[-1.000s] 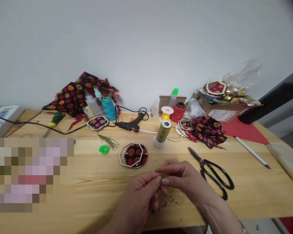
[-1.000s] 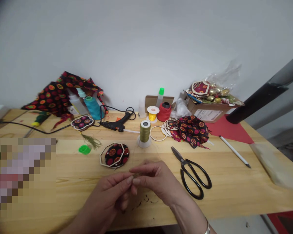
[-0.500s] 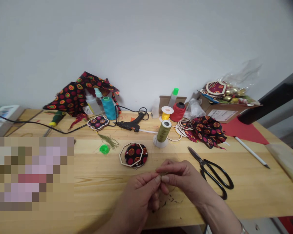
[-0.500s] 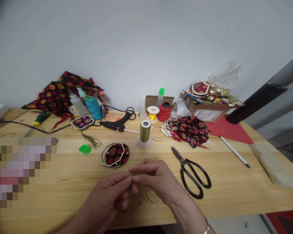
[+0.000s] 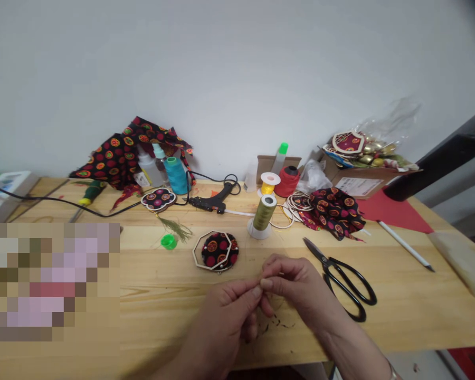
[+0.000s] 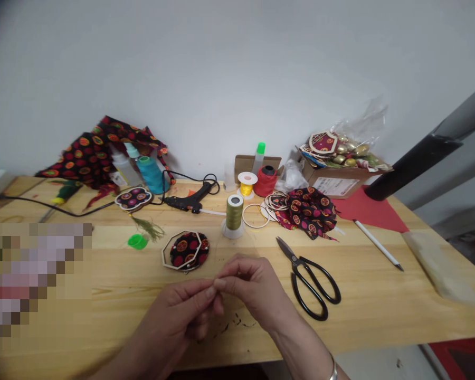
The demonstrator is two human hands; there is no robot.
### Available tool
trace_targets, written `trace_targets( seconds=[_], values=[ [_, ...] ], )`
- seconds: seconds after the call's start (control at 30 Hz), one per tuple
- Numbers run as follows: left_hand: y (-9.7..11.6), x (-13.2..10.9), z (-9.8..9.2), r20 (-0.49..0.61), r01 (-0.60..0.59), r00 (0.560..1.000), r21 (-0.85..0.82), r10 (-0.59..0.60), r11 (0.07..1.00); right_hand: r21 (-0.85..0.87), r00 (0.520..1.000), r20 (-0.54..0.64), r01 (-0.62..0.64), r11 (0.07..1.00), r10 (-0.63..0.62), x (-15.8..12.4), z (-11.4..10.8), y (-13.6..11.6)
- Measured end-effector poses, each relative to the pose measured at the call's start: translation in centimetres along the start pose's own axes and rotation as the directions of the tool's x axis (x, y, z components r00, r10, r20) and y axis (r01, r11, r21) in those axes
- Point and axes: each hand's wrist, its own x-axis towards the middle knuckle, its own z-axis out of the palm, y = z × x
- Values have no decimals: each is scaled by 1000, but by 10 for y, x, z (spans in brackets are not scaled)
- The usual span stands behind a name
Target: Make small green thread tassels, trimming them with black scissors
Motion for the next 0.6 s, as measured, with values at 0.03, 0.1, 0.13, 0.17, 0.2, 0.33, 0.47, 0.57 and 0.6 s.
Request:
trace_targets(
  seconds=[0.03,0.1,0.13,0.17,0.2,0.33,0.47,0.57,0.6],
  values=[
    [0,0,0,4,3,1000,-1,-3,1000,9,1000,-10,-4,1000,4,0,1,0],
    [1,0,1,12,4,1000,-33,-4,999,48,999,-16,-29,998,30,-1,4,0],
    [2,-1,1,21,7,1000,-65,-6,998,70,999,-9,-44,997,45,-1,5,-1],
    [4,-1,2,29,12,1000,-102,-9,995,93,998,4,-59,994,58,-2,7,-2],
    [6,-1,2,38,23,999,-146,-17,989,107,997,19,-70,992,69,-2,8,-3],
    [11,-3,3,58,71,997,-301,-56,951,107,995,15,-95,990,94,-3,12,-6],
    [8,-3,1,55,62,997,-251,-50,966,112,990,13,-139,984,139,-1,12,-7],
    [3,0,0,47,37,998,-155,-30,987,71,988,-7,-154,985,155,0,11,-7],
    [2,0,-1,45,28,999,-117,-23,993,56,987,-17,-157,986,158,0,11,-7]
  ],
)
